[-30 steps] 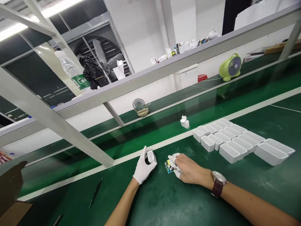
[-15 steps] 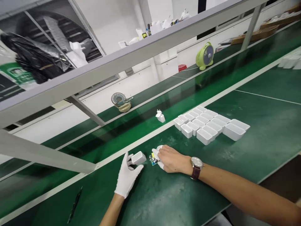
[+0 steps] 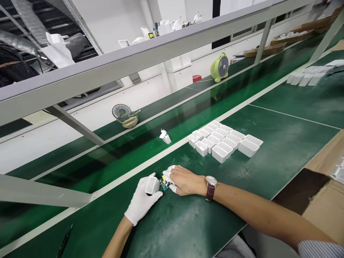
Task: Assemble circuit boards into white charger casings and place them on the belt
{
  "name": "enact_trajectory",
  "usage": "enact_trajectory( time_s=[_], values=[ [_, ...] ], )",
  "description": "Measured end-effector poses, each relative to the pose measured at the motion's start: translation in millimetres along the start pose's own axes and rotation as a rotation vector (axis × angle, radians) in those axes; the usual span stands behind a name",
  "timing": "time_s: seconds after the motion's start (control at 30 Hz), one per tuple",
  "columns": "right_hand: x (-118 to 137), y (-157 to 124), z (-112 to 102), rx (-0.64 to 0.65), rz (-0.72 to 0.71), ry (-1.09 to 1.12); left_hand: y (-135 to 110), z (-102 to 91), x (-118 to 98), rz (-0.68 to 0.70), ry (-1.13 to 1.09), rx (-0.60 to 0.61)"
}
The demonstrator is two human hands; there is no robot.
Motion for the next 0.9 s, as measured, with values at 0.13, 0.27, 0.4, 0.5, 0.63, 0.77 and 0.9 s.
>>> enact_trajectory(
  time_s=[0.13,0.27,0.4,0.5,0.63,0.77,0.9],
  values=[
    [0,1,4,-0.024,0.033,0.069,0,7.5,-3,0.08,-0.001,-0.037],
    [0,-4,9,-0.069,0.051,0.178,-8,10.1,-4,0.076,-0.013,-0.155],
    [0,-7,12,-0.116,0.102,0.284,-15,11.1,-4,-0.068,-0.053,-0.19],
    [1,-6,13,-0.213,0.217,0.544,-19,12.5,-2,-0.06,-0.053,-0.177],
    [5,-3,11,-0.277,0.406,0.998,-23,16.1,-1,0.053,-0.03,-0.19],
    [14,-4,5,-0.282,0.498,1.236,-28,21.0,-1,0.082,-0.033,-0.234],
    [23,-8,2,-0.347,0.478,1.157,-31,24.0,1,0.07,-0.03,-0.238]
  ],
)
Point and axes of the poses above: each hand's wrist, its own y-axis towards the middle knuckle, its own z-axis out of the palm, x = y × z, the point moved 1 cm from there along y, towards the middle knuckle, and after that the axes turned 1 degree about y, right-handed, at the moved point
